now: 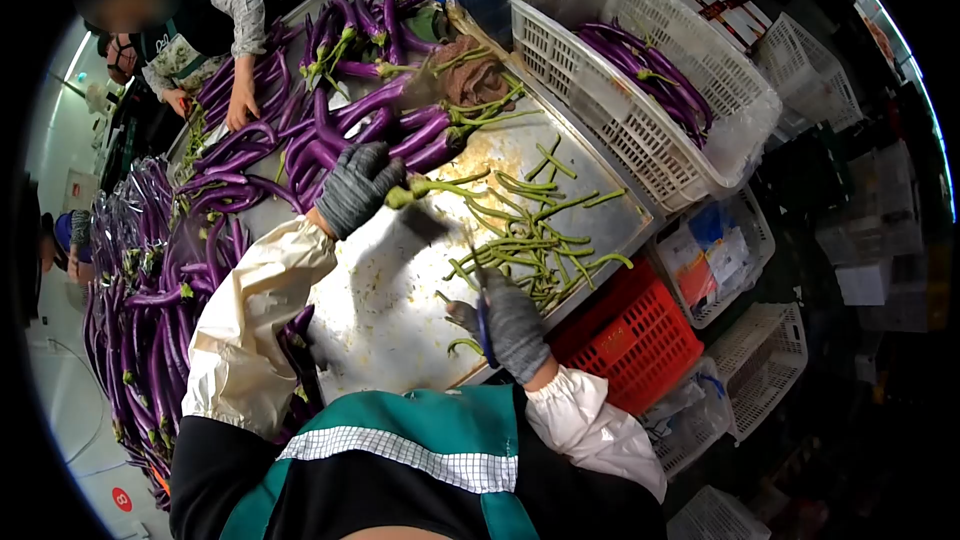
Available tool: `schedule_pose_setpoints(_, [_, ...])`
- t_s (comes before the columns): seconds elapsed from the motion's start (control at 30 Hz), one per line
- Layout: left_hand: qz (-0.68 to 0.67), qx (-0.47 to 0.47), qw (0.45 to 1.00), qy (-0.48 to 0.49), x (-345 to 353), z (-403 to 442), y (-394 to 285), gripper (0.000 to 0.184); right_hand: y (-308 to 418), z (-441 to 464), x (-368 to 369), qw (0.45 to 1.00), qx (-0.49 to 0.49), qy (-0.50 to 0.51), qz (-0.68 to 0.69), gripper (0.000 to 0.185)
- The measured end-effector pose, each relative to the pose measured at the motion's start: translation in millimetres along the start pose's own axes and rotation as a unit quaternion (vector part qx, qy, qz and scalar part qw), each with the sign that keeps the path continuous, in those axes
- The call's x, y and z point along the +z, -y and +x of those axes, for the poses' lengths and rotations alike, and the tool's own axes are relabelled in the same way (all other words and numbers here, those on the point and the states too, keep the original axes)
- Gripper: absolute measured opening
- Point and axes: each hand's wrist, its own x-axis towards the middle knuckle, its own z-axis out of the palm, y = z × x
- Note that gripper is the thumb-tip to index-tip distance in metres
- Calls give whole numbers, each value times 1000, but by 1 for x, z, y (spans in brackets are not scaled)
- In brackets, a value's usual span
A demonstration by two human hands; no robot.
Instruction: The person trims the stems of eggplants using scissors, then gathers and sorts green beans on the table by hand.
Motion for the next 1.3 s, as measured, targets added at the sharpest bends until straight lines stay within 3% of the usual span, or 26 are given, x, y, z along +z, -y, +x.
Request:
schedule_pose_setpoints(0.03, [-1,16,1000,-4,-7,2,-9,30,5,3,-1,997,0,27,-74,56])
schedule_pose_setpoints(0.1, [-9,-25,999,26,-15,3,-26,31,0,5,6,992,40,76,-93,67])
schedule_pose_setpoints(0.3, [-13,-17,1000,22,-23,-1,-48,34,-4,1,8,998,16,12,-62,68])
schedule_pose_setpoints(0.67, [-56,-26,991,119,-24,-8,-71,40,4,0,-5,992,73,69,-82,74])
schedule_pose_setpoints(0.77, [-59,-25,990,122,-27,-6,-71,38,4,-3,-5,993,24,22,-113,58])
schedule_pose_setpoints(1.0, [-58,-29,990,121,-31,-3,-72,35,14,0,-9,995,1,26,-97,59])
schedule_pose_setpoints(1.07, [-57,-26,991,117,-30,-4,-73,35,17,3,-11,988,67,93,-99,79])
schedule_pose_setpoints(1.2, [-60,-27,989,133,-29,-5,-73,36,11,1,-5,993,51,71,-83,78])
schedule_pose_setpoints(1.27, [-60,-29,988,139,-26,-6,-73,37,7,-1,-1,992,10,37,-118,58])
schedule_pose_setpoints(1.3, [-56,-23,990,124,-25,-7,-74,38,7,-1,-2,993,8,39,-115,58])
